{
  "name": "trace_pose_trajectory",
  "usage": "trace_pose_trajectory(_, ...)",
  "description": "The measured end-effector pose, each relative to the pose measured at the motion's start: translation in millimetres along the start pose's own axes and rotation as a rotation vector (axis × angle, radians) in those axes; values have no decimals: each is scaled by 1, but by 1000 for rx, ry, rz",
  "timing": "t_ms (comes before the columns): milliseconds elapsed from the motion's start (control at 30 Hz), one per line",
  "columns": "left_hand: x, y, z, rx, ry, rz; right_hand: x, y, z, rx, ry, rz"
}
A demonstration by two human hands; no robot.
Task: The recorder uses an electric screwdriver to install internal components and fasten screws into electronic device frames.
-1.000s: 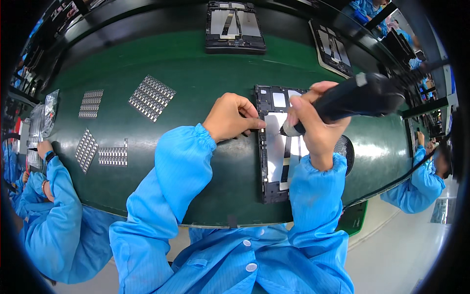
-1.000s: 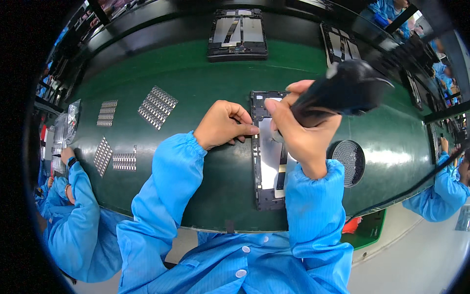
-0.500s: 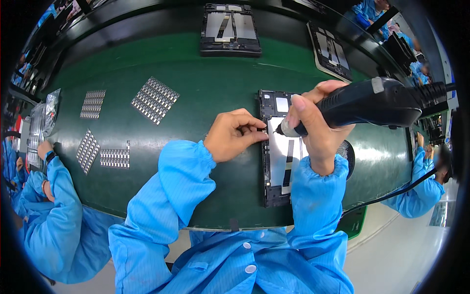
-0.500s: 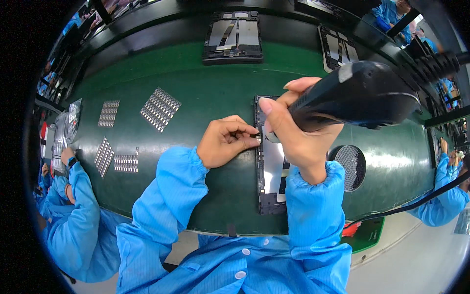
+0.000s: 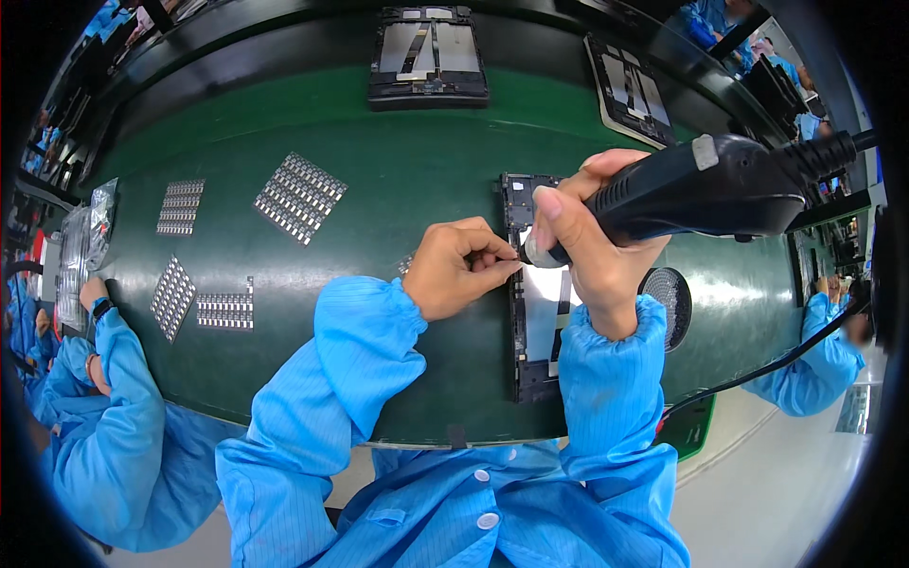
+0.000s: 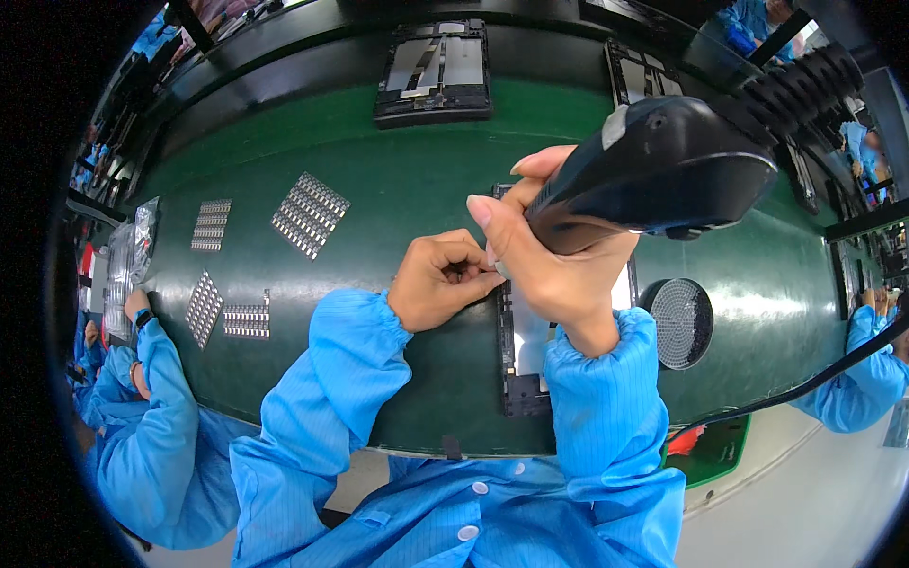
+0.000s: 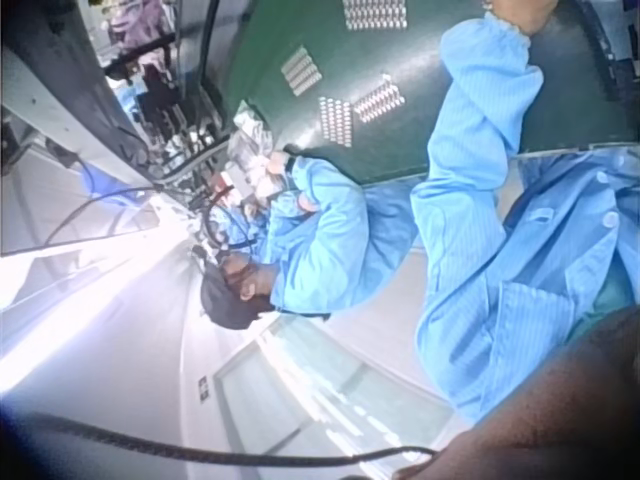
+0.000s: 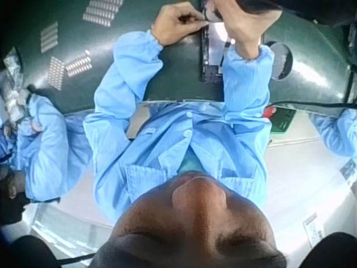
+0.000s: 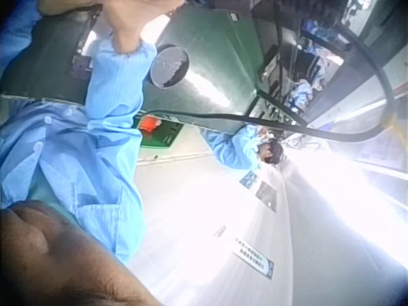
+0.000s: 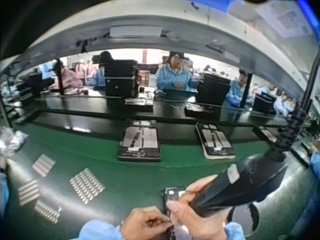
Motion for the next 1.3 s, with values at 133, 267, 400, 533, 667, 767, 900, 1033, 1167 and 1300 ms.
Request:
trace_pose_trajectory(133,-1,-1,-2,-36,20,-37,0,0,1,-6,22,-7)
trace_pose_trajectory(267,4,-2,2,-57,13,13,1,1,1,-13,10,-5)
trace_pose_trajectory(400,5,7,14,78,-151,-67,3,3,0,-27,48,-4)
trace_pose_trajectory(533,3,14,7,247,-106,-65,5,4,-7,-16,-66,41)
trace_pose_trajectory(667,3,15,5,254,-65,-62,3,5,-8,-15,-48,65)
trace_pose_trajectory(767,2,16,4,266,-57,-58,4,5,-9,-41,-91,60)
trace_pose_trajectory(900,1,17,5,275,-65,-58,5,5,-11,-50,-99,60)
trace_pose_trajectory(1033,2,16,7,274,-84,-53,4,5,-12,-63,-78,64)
trace_pose_trajectory(1167,3,16,8,268,-130,-43,4,5,-15,-86,-75,67)
trace_pose_trajectory(1300,4,16,7,288,-81,-35,2,3,-14,-94,-48,26)
Point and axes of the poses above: each hand's wrist, its own y-axis towards the middle knuckle, its own x-axis out of the back of the hand, z = x × y, the point moved 1 cm from there along y, towards the middle knuckle, and after that the axes turned 8 degrees about -x, right-handed, at the moved point
